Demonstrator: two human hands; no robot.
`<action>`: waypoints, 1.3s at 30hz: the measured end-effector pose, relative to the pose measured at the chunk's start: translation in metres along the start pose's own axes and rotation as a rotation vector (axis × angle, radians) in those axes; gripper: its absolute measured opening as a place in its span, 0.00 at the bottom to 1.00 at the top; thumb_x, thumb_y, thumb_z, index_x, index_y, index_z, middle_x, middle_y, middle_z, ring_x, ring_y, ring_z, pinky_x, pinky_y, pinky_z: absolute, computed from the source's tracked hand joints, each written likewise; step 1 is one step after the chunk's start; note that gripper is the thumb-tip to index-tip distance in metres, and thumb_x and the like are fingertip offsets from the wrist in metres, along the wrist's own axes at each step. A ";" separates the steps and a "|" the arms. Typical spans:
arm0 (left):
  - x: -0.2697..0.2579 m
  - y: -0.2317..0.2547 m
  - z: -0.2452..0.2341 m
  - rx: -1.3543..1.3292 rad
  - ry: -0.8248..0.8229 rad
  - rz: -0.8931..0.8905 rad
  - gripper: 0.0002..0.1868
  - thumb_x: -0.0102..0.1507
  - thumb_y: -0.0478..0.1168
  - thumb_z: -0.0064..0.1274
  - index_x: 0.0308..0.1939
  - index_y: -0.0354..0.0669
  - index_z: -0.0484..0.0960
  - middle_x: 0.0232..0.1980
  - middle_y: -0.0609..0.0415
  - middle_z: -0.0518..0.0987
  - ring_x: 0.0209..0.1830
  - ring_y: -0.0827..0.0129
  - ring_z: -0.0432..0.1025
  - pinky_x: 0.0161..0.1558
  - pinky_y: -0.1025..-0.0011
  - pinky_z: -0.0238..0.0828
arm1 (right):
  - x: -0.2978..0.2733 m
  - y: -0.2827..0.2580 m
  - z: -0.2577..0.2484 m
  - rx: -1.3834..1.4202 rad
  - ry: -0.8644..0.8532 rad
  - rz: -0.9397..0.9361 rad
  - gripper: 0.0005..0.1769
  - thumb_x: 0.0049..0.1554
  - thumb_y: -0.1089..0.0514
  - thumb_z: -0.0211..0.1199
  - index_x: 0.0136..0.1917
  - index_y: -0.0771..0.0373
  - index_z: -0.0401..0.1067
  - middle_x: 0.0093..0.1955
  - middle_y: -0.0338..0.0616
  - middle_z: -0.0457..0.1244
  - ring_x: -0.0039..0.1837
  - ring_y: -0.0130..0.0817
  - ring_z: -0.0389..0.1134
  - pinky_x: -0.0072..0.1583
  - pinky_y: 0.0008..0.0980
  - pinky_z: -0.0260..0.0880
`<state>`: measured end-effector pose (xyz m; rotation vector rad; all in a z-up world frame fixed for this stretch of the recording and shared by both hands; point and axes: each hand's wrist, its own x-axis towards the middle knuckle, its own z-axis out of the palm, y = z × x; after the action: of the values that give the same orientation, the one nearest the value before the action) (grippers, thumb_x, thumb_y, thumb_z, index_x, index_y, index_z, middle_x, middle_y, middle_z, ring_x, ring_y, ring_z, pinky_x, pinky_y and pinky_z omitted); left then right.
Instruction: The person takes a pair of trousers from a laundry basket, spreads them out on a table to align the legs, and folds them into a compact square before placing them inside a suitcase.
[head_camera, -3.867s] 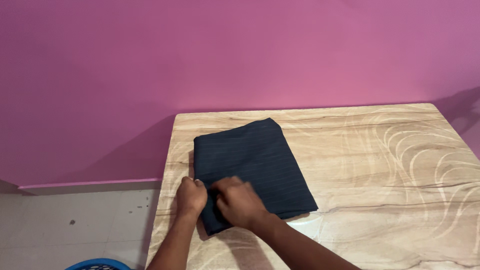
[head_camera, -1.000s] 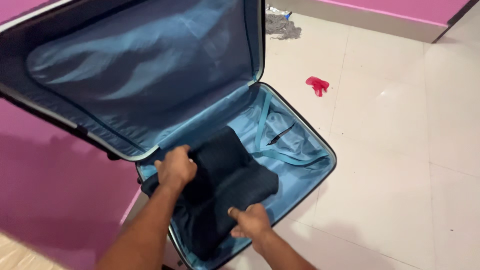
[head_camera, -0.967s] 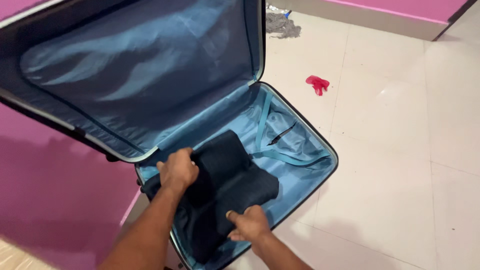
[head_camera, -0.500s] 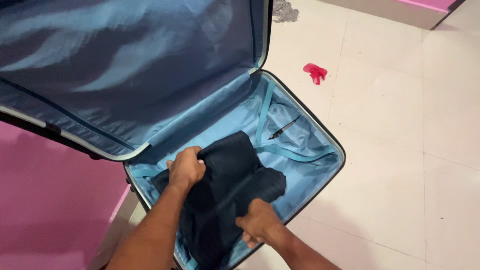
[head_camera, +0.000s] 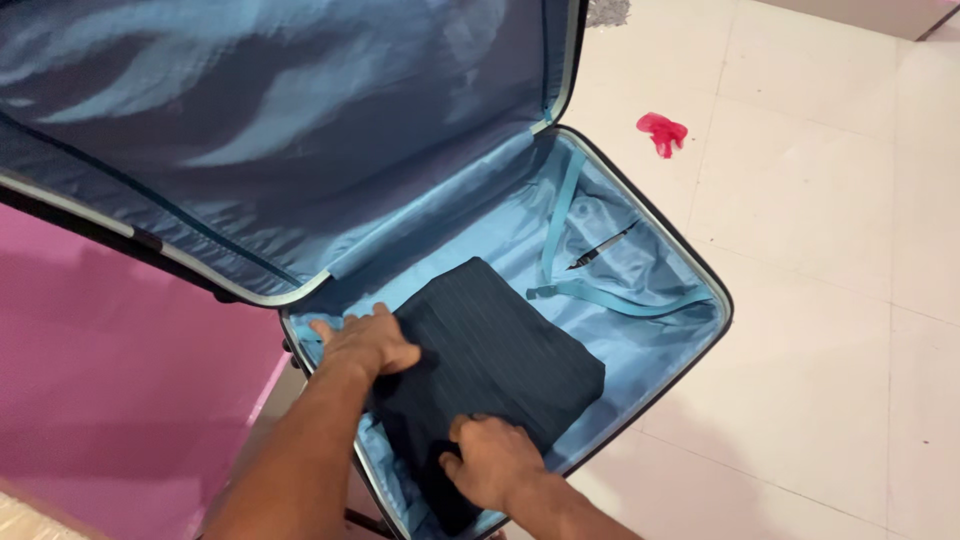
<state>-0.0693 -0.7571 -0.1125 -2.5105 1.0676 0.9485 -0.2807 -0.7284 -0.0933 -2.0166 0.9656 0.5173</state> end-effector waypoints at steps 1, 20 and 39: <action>0.005 -0.008 0.005 -0.028 -0.032 -0.021 0.48 0.52 0.42 0.58 0.76 0.41 0.56 0.68 0.40 0.72 0.73 0.50 0.62 0.75 0.35 0.34 | 0.001 -0.001 0.003 -0.002 -0.002 -0.002 0.20 0.59 0.48 0.62 0.60 0.61 0.71 0.62 0.52 0.66 0.65 0.51 0.67 0.67 0.47 0.65; -0.001 -0.045 0.012 -1.186 -0.454 0.042 0.27 0.56 0.44 0.61 0.55 0.30 0.78 0.47 0.44 0.83 0.44 0.57 0.81 0.45 0.54 0.85 | 0.008 -0.061 0.008 0.110 0.260 -0.001 0.65 0.48 0.42 0.76 0.80 0.61 0.36 0.84 0.49 0.39 0.76 0.51 0.50 0.69 0.48 0.59; 0.030 -0.051 0.083 -0.402 0.115 0.009 0.45 0.58 0.48 0.69 0.65 0.22 0.62 0.54 0.29 0.80 0.60 0.42 0.74 0.60 0.57 0.72 | 0.041 -0.025 0.013 0.315 0.411 0.139 0.40 0.53 0.58 0.67 0.71 0.61 0.48 0.67 0.58 0.59 0.65 0.62 0.64 0.64 0.52 0.66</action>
<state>-0.0567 -0.7000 -0.1961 -2.9156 1.0033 1.1300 -0.2360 -0.7264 -0.1148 -1.8076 1.3484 0.0102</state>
